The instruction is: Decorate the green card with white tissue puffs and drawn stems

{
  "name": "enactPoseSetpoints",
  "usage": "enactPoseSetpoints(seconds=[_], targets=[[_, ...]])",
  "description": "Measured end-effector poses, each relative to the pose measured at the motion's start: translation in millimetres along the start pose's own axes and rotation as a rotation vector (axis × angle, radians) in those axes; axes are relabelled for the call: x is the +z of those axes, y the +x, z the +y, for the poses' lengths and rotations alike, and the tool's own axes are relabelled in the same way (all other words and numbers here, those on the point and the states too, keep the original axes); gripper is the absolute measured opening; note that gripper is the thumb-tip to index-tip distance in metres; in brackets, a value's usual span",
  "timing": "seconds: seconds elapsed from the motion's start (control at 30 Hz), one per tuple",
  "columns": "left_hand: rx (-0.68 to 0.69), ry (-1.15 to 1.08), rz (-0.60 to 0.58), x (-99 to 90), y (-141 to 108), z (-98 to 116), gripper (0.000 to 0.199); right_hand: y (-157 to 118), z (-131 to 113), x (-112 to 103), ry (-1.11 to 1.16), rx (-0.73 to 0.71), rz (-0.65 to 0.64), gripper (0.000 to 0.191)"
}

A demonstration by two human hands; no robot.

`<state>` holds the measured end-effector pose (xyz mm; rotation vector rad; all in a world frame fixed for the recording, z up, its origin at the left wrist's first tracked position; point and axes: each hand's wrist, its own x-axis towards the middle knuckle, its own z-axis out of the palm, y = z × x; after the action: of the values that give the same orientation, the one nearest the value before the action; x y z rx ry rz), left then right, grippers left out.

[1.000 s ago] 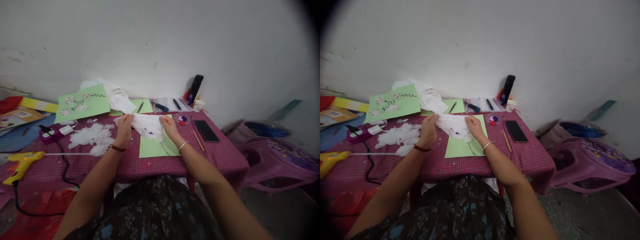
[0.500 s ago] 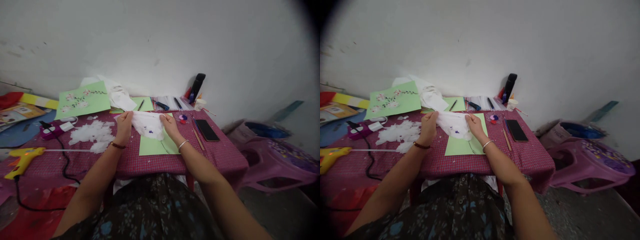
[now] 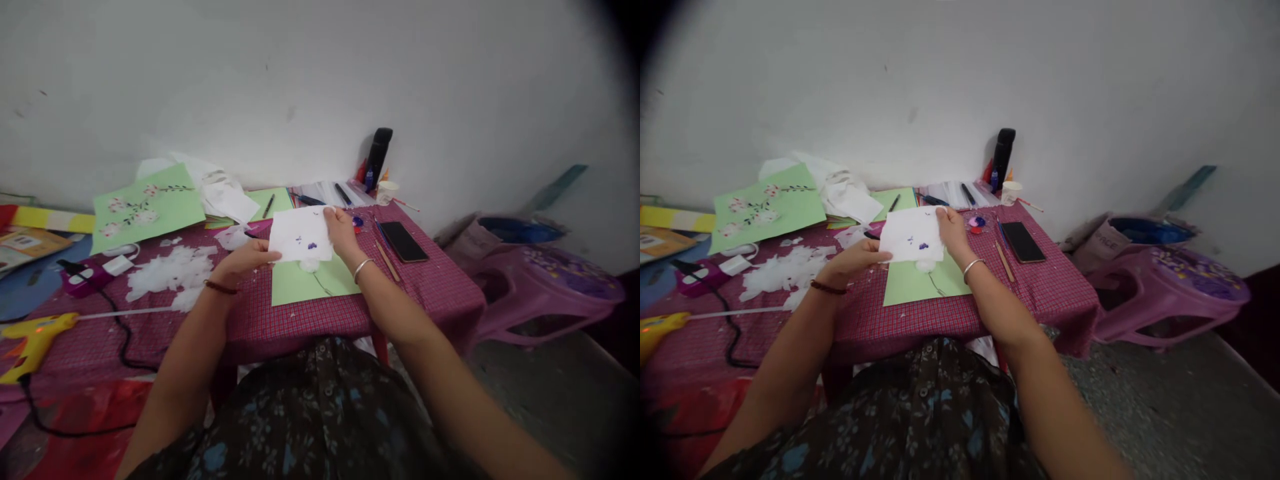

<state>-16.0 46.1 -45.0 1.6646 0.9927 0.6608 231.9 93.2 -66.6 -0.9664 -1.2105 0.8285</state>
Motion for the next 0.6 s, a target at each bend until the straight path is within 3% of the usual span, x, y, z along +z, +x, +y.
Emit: enactPoseSetpoints(seconds=[0.2, 0.4, 0.6], targets=[[0.044, -0.022, 0.009, 4.8, 0.2, 5.6, 0.022, -1.6, -9.2, -3.4, 0.008, -0.01, -0.065, 0.041], [0.06, -0.439, 0.17, 25.2, 8.8, 1.4, 0.034, -17.3, -16.0, 7.1, -0.035, -0.001, -0.233, 0.037], [0.029, -0.62, 0.303, 28.8, 10.2, 5.5, 0.032, -19.8, -12.6, 11.6, 0.091, 0.108, -0.231, 0.035]])
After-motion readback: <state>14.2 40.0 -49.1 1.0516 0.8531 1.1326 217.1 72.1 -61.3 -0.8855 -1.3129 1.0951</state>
